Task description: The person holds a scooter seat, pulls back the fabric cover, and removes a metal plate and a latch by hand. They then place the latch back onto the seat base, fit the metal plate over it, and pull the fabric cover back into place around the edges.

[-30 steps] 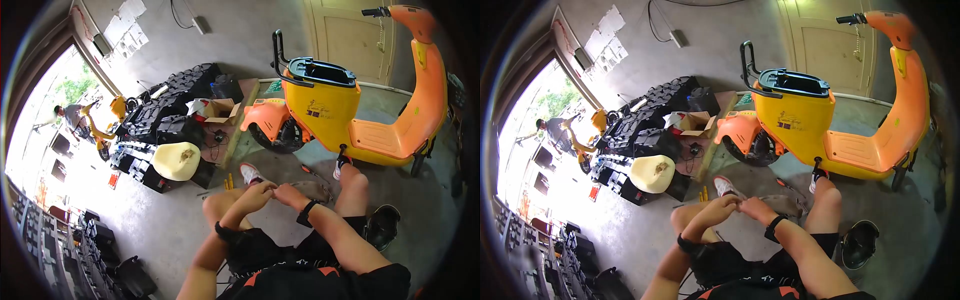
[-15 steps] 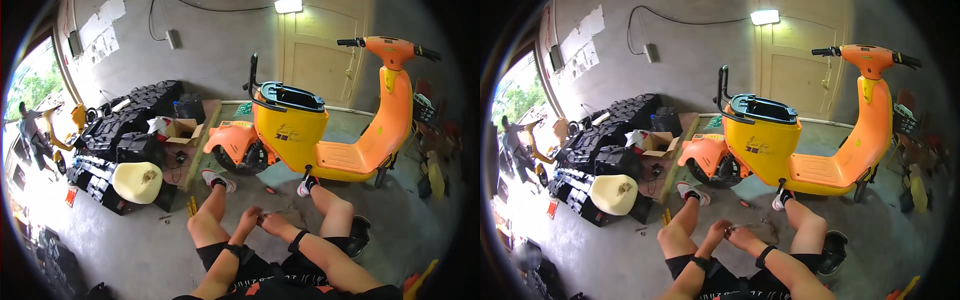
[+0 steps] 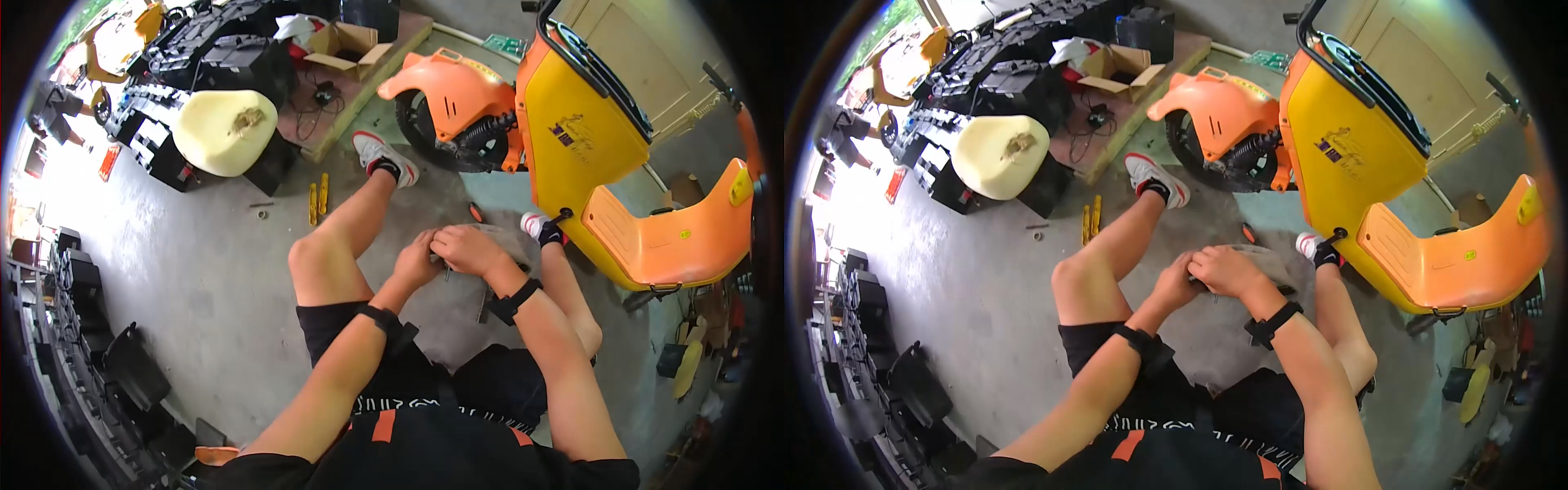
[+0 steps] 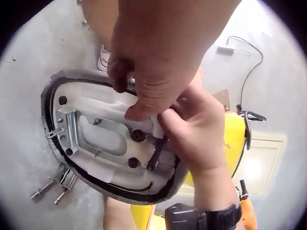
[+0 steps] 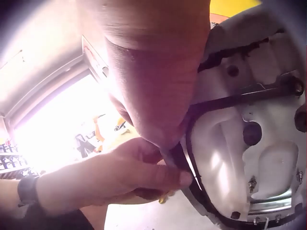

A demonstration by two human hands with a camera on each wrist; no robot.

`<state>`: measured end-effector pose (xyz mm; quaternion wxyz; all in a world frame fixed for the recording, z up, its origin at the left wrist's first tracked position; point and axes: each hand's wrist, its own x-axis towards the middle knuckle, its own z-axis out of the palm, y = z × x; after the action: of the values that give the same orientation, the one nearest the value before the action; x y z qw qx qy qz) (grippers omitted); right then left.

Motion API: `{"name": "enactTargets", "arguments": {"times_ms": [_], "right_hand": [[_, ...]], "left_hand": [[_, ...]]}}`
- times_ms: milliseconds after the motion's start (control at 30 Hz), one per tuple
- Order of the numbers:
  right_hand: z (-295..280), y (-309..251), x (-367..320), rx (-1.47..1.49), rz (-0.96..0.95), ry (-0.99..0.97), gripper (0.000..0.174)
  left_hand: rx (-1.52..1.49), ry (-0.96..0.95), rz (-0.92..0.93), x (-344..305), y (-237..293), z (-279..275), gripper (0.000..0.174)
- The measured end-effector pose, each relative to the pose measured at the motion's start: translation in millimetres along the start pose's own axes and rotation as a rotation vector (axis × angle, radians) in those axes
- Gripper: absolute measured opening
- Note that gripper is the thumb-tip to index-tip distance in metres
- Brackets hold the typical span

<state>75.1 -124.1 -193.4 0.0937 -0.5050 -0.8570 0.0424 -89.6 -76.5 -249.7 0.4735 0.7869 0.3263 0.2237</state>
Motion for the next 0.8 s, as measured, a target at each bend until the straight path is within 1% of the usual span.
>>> {"name": "enactTargets", "arguments": {"times_ms": [33, 67, 133, 167, 233, 267, 333, 367, 400, 433, 467, 500, 533, 600, 633, 667, 733, 800], "right_hand": [[-0.6, -0.8, 1.0, -0.025, -0.061, 0.033, 0.017], [-2.3, -2.1, 0.5, -0.006, -0.047, 0.025, 0.017], [-10.4, -7.8, 1.4, -0.074, -0.071, 0.060, 0.018], [-11.0, -9.5, 1.4, -0.098, -0.044, 0.057, 0.017], [-14.3, -2.5, 1.2, -0.027, -0.023, 0.026, 0.017], [-15.0, 3.6, 0.8, 0.016, -0.031, 0.011, 0.017], [-16.3, 16.1, -5.5, 0.007, 0.012, 0.004, 0.018], [-16.1, 18.3, -10.5, -0.021, 0.040, 0.002, 0.020], [-16.5, 19.3, -15.2, 0.003, 0.034, -0.015, 0.020], [-19.4, 22.9, -18.2, 0.040, 0.012, 0.040, 0.022], [-21.6, 26.5, -21.5, 0.072, -0.012, 0.098, 0.025], [-22.0, 30.9, -24.7, 0.138, 0.011, 0.058, 0.027], [-22.4, 35.9, -25.8, 0.134, -0.006, 0.054, 0.027], [-25.4, 41.4, -26.0, 0.259, 0.000, 0.078, 0.026], [-27.0, 39.8, -26.6, 0.277, 0.033, 0.093, 0.025], [-26.1, 38.4, -25.8, 0.276, 0.024, 0.094, 0.025], [-26.7, 34.6, -20.4, 0.349, 0.003, 0.181, 0.025], [-29.9, 31.9, -18.7, 0.379, 0.007, 0.177, 0.024]], "left_hand": [[0.069, -0.006, -0.071, 3.4, -3.1, 1.9, 0.048], [0.135, -0.085, -0.120, 10.0, -14.3, 4.8, 0.040], [0.195, -0.103, -0.161, 14.2, -12.2, 3.6, 0.035], [0.217, -0.104, -0.171, 15.1, -9.0, 2.7, 0.031], [0.229, -0.084, -0.167, 14.0, -5.0, 4.3, 0.026], [0.205, -0.072, -0.184, 16.2, -5.5, 7.3, 0.027], [0.191, -0.067, -0.105, 20.1, -3.5, 5.3, 0.032], [0.185, -0.078, -0.130, 21.8, -1.9, 4.4, 0.032], [0.168, -0.109, -0.125, 23.7, -0.1, 3.7, 0.036], [0.149, -0.128, -0.116, 22.6, 1.5, 3.4, 0.040], [0.142, -0.115, -0.135, 18.7, 6.2, 4.5, 0.040], [0.177, -0.123, -0.152, 18.6, 10.6, 6.7, 0.043], [0.215, -0.130, -0.160, 21.7, 14.1, 7.6, 0.046], [0.231, -0.133, -0.178, 26.2, 13.4, 9.8, 0.047], [0.252, -0.127, -0.188, 27.4, 12.4, 10.8, 0.047], [0.273, -0.127, -0.199, 26.3, 11.0, 11.8, 0.047], [0.268, -0.132, -0.204, 27.4, 6.4, 10.6, 0.046], [0.263, -0.149, -0.204, 28.8, 6.6, 7.8, 0.045]]}}
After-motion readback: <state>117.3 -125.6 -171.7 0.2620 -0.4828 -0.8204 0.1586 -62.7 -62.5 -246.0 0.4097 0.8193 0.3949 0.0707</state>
